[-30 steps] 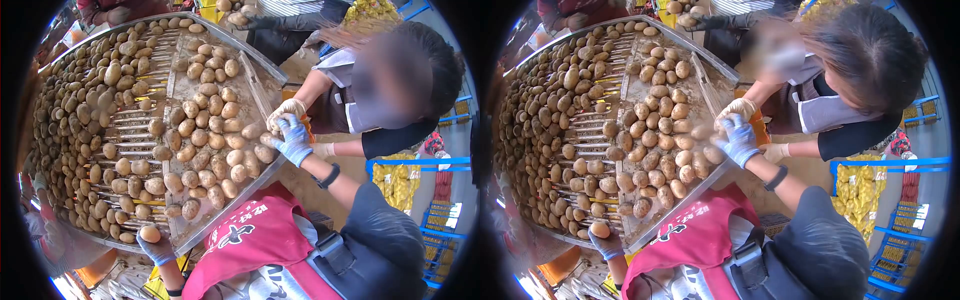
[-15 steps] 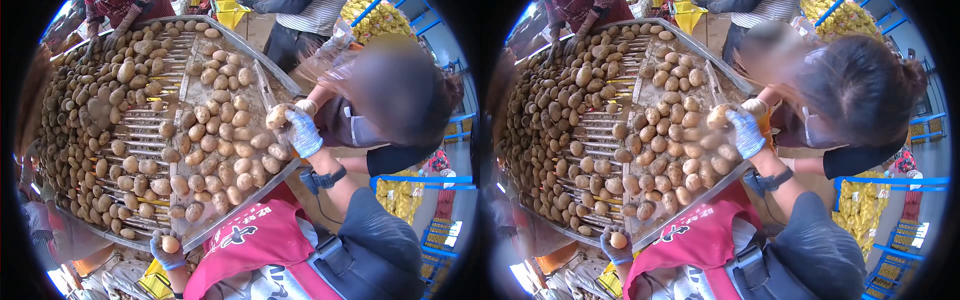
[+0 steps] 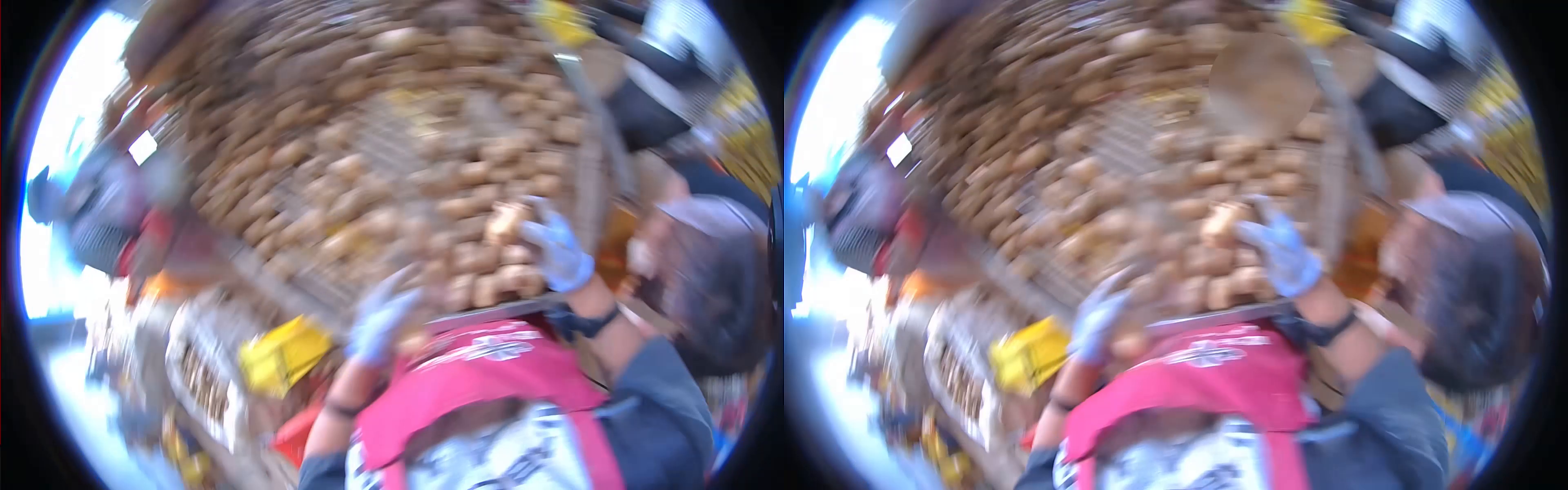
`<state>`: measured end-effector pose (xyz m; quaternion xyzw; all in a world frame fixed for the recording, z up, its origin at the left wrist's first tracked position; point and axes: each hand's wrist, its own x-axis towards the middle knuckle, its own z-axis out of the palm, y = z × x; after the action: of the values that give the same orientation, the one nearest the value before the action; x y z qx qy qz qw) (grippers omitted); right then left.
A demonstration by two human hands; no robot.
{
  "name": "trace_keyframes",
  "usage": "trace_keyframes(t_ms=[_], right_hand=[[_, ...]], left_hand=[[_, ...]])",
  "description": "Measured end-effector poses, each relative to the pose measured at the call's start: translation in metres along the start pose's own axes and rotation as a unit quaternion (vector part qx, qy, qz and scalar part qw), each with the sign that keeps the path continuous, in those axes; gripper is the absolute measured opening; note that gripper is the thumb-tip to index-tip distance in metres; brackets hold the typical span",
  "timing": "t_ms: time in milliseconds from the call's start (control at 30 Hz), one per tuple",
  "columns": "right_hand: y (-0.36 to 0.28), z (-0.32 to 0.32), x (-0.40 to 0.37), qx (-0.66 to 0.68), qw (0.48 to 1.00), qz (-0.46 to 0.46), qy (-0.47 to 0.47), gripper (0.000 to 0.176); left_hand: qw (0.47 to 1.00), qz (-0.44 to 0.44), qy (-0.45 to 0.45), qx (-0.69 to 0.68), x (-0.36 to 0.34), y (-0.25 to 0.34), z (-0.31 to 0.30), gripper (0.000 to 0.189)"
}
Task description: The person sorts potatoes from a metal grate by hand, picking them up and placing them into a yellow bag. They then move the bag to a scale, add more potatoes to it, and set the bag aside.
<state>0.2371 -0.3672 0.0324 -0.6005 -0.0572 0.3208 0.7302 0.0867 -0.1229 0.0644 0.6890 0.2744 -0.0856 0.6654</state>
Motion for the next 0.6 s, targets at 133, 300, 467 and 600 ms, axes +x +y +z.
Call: trace_keyframes(t_ms=[133,300,467,600], right_hand=[[0.023,0.095,0.001,-0.134,0.983,-0.030,-0.120,0.037],[0.041,0.144,-0.003,-0.251,0.950,-0.045,-0.178,0.029],[0.066,0.189,0.012,-0.349,0.880,-0.149,-0.287,0.039],[0.042,0.234,0.011,-0.390,0.843,-0.169,-0.331,0.064]], left_hand=[[0.993,0.115,-0.011,-0.027,0.003,-0.029,0.013,0.050],[0.999,0.040,-0.032,-0.018,-0.026,-0.057,-0.033,0.040],[0.993,0.030,0.021,-0.115,-0.058,-0.081,-0.070,0.044],[0.762,0.036,0.132,-0.633,-0.118,-0.134,-0.169,0.034]])
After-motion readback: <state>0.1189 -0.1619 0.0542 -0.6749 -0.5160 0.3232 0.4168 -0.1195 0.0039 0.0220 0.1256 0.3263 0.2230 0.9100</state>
